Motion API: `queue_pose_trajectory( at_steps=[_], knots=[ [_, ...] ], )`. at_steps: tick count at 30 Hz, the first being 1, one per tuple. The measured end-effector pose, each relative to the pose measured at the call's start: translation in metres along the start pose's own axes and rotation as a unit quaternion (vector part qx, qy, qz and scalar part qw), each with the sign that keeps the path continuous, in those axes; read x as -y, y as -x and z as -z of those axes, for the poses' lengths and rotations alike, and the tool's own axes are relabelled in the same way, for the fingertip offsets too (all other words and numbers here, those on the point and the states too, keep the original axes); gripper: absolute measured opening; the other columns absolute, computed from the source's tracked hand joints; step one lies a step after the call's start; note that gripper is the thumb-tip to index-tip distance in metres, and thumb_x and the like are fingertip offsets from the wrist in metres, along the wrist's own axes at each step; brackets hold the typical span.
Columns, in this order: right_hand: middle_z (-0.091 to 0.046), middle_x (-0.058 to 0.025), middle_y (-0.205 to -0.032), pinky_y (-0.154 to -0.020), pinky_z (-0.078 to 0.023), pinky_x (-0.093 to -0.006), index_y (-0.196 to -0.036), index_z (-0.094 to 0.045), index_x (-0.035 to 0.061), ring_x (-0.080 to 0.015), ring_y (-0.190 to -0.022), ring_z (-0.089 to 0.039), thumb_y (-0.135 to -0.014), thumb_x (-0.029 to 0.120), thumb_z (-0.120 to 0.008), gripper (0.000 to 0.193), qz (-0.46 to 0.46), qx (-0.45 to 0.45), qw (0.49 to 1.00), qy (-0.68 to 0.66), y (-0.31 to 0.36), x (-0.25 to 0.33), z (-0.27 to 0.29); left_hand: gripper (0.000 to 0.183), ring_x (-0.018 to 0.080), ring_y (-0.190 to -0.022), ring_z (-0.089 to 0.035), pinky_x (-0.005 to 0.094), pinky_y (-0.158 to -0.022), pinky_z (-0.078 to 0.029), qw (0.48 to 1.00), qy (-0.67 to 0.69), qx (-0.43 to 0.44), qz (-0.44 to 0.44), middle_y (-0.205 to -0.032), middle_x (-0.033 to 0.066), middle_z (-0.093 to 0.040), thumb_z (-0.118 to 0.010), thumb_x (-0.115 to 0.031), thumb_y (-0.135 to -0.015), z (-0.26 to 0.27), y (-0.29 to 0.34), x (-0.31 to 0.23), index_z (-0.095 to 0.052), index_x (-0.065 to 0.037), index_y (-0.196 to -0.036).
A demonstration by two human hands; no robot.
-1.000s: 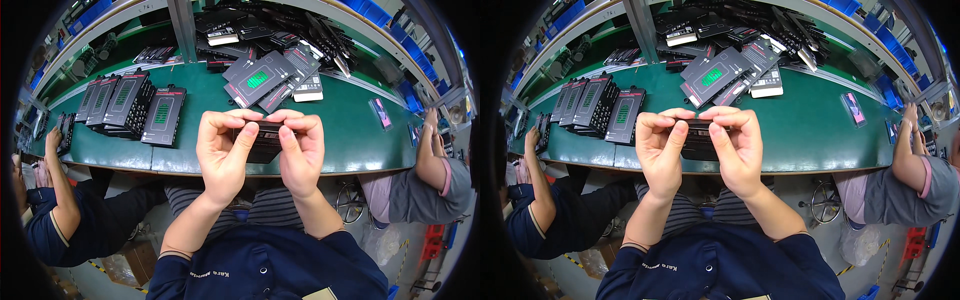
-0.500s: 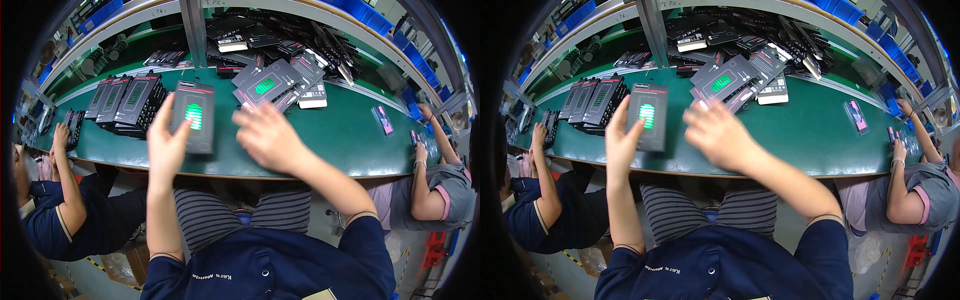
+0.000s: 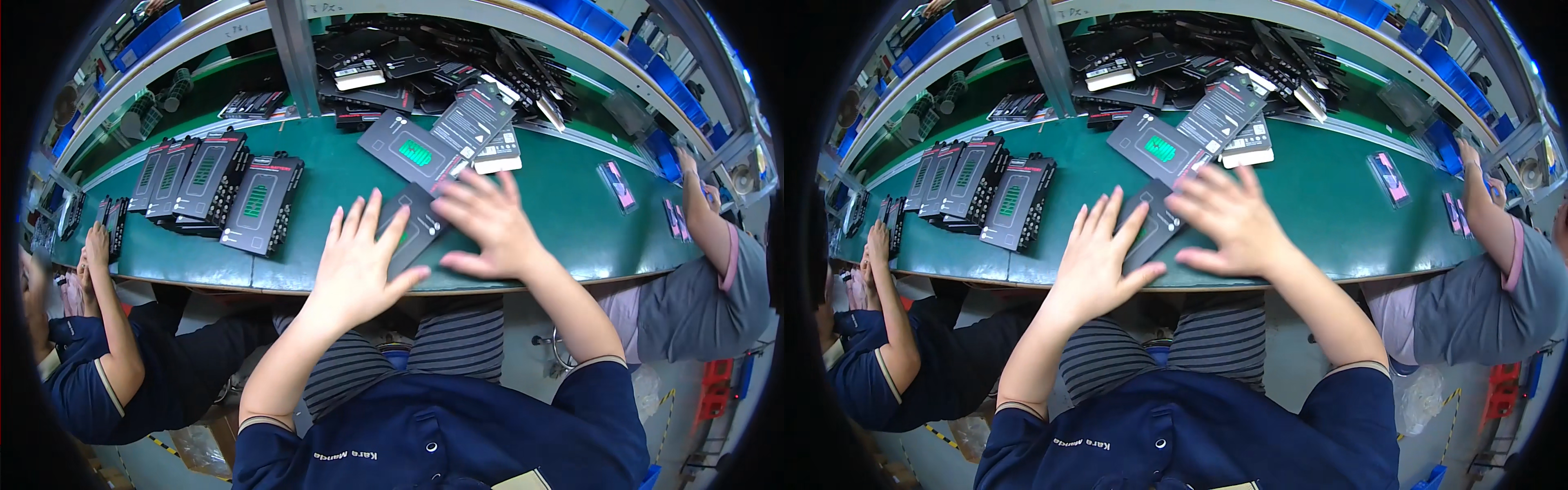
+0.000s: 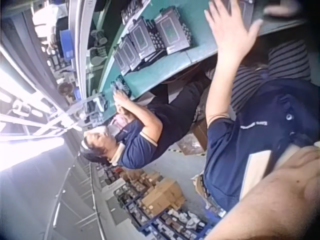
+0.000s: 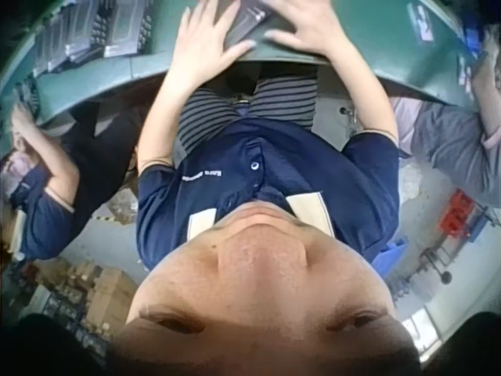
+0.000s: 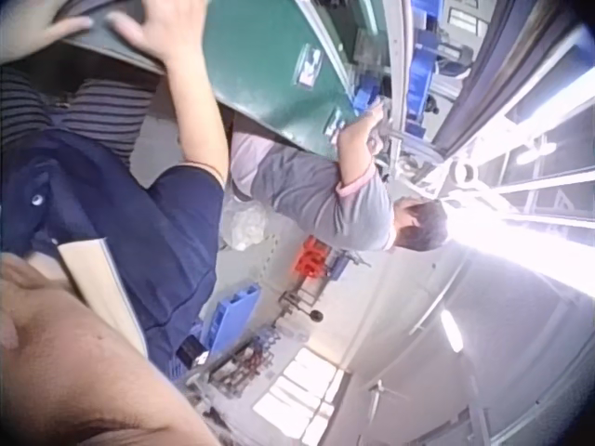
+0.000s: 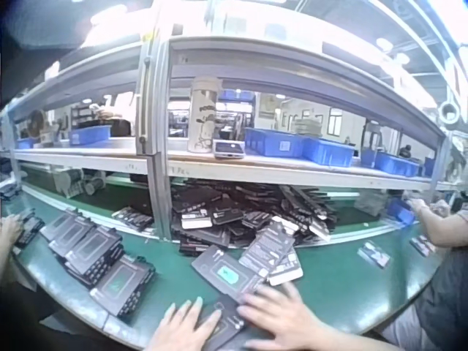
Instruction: The person repeatedly picks up small black boxes from a large pile on a green workbench, opens the clear plastic clamshell packaging, inserts the box, and closes the packaging. They then place the packaged items into a stack or a cardboard box. The process is repetitive and involves handling multiple identical items.
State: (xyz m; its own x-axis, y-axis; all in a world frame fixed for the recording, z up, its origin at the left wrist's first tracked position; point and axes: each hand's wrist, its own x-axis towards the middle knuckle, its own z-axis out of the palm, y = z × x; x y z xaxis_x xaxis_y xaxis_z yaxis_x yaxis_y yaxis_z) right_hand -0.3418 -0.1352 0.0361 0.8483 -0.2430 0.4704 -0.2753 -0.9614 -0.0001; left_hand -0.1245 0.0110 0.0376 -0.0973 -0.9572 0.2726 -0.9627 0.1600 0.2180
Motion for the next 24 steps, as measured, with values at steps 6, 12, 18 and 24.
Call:
queue_pose_trajectory(
  at_steps=[6, 12, 18, 24],
  knots=[
    [-0.044, -0.0205, -0.148, -0.114, -0.023, -0.0652, -0.129, -0.058, 0.0058, -0.0385, -0.143, -0.035, -0.091, 0.036, -0.066, 0.049, -0.360, -0.115, 0.859, 0.344, 0.112, -0.167, 0.023, 0.067, 0.0341, -0.133, -0.051, 0.0495, -0.111, -0.038, 0.967, 0.112, 0.100, -0.208, -0.144, 0.0188, -0.052, -0.080, -0.015, -0.076, 0.030, 0.010, -0.021, -0.056, -0.009, -0.138],
    [-0.056, -0.0284, -0.136, -0.112, -0.038, -0.0471, -0.128, -0.057, -0.0080, -0.0435, -0.130, -0.051, -0.101, 0.047, -0.046, 0.062, -0.522, 0.037, 0.806, 0.275, 0.169, -0.201, 0.050, 0.039, 0.0329, -0.077, -0.068, 0.0406, -0.076, -0.051, 0.984, 0.173, -0.040, -0.013, -0.083, 0.0158, -0.069, -0.079, -0.019, -0.079, 0.050, -0.012, 0.005, -0.070, 0.001, -0.111],
    [-0.061, -0.0241, -0.122, -0.092, -0.048, -0.0493, -0.119, -0.063, -0.0010, -0.0403, -0.108, -0.059, -0.090, 0.022, -0.067, 0.037, -0.339, 0.006, 0.922, 0.187, 0.093, -0.027, 0.039, 0.074, 0.0388, -0.129, -0.051, 0.0455, -0.107, -0.041, 0.990, 0.123, 0.010, -0.061, -0.141, 0.0225, -0.053, -0.082, -0.039, -0.076, 0.028, -0.010, 0.006, -0.058, 0.006, -0.130],
    [-0.060, -0.0174, -0.123, -0.099, -0.040, -0.0485, -0.094, -0.063, 0.0077, -0.0359, -0.118, -0.054, -0.064, 0.022, -0.081, 0.038, -0.358, -0.061, 0.928, -0.078, 0.066, 0.023, 0.019, 0.088, 0.0372, -0.138, -0.045, 0.0471, -0.112, -0.039, 0.986, 0.121, 0.043, -0.103, -0.143, 0.0185, -0.053, -0.084, -0.045, -0.070, 0.006, -0.009, -0.003, -0.053, 0.000, -0.139]
  ],
)
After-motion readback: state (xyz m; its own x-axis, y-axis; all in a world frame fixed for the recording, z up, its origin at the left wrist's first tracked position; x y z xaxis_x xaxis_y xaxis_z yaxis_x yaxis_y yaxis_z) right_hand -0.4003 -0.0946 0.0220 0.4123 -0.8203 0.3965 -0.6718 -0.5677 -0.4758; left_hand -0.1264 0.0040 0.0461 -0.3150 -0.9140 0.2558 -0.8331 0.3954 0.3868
